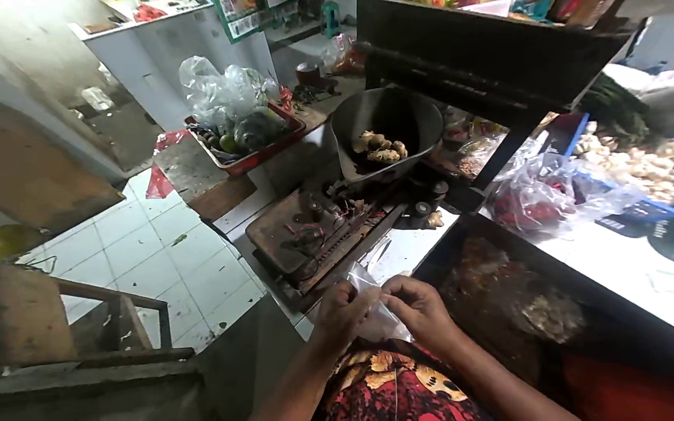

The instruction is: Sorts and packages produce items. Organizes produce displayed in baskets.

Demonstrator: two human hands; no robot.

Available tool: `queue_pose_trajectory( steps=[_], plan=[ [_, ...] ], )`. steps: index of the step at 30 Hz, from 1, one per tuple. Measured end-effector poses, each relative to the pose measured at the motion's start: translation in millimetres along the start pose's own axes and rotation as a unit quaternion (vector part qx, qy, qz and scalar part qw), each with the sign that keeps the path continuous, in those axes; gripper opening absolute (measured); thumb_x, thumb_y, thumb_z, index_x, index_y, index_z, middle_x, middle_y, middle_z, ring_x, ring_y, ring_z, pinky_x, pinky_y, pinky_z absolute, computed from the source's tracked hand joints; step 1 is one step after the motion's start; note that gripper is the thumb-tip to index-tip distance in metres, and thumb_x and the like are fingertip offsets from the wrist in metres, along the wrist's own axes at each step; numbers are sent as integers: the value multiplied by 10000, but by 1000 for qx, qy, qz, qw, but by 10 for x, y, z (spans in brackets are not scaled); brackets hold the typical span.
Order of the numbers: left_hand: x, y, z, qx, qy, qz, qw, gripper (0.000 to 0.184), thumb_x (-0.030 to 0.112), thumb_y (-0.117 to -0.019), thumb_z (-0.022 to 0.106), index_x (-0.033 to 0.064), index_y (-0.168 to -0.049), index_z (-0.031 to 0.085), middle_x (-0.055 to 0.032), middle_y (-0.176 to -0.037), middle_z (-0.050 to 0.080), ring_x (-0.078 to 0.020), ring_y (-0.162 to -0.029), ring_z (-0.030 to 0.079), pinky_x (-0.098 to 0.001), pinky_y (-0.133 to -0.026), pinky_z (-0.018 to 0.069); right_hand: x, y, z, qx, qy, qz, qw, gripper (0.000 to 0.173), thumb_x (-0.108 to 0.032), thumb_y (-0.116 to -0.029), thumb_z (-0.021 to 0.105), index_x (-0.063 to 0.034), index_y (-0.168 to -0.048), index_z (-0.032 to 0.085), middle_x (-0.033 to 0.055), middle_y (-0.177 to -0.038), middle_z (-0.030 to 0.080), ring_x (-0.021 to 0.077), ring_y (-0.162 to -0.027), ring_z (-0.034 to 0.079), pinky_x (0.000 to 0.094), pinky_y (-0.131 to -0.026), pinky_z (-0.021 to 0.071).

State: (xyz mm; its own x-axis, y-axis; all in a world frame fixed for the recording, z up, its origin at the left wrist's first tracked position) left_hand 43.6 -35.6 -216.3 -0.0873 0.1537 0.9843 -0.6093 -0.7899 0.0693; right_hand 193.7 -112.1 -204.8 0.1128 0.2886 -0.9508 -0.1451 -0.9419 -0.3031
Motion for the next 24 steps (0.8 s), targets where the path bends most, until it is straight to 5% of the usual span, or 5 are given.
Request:
queue_pose_trajectory(
  steps=[5,10,17,21,24],
  plan=[
    [39,1,-118,64,49,81,993,95,110,-1008,614,19,-1018,642,-76,-879,693,-156,-779,678,-338,-729,594,175,121,-235,122,49,14,991,107,-84,-976,631,-22,-960,717,48,-869,709,119,-711,659,278,-639,585],
    [28,19,-85,29,6,58,998,108,86,-921,724,6,-955,659,-85,-862,711,-171,-790,702,-357,-755,611,136,130,-184,15,10,59,998,214,-183,-1018,620,-5,-1117,684,67,-998,728,135,-844,698,309,-751,608],
    [49,49,-130,4,48,123,991,40,122,-950,692,107,-913,697,-15,-865,692,-119,-796,669,-326,-753,592,186,101,-216,25,14,68,997,114,-138,-951,715,-26,-958,694,34,-811,694,105,-698,654,285,-655,579],
    [229,83,-291,99,242,89,961,20,73,-990,610,71,-990,590,-112,-852,707,-238,-762,730,-442,-733,639,536,304,-532,84,134,97,983,140,-203,-965,690,-64,-959,704,10,-808,697,94,-706,661,293,-668,588],
    [209,48,-283,102,232,77,964,49,107,-1003,605,95,-974,568,-26,-719,595,-123,-571,603,-306,-556,574,693,386,-537,39,236,126,963,224,-299,-970,668,-81,-1008,704,24,-878,696,106,-779,666,323,-727,589]
  ],
)
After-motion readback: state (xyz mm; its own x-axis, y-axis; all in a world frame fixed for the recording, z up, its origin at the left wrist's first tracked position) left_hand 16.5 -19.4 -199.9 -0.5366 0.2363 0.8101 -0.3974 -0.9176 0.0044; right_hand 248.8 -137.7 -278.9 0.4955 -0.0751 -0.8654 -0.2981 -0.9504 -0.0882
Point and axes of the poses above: each hand's wrist, its own y-axis away from the middle knuckle, its own z-axis out of the palm, x = y × z, the point moved 5 cm from there along -y, towards the middle knuckle
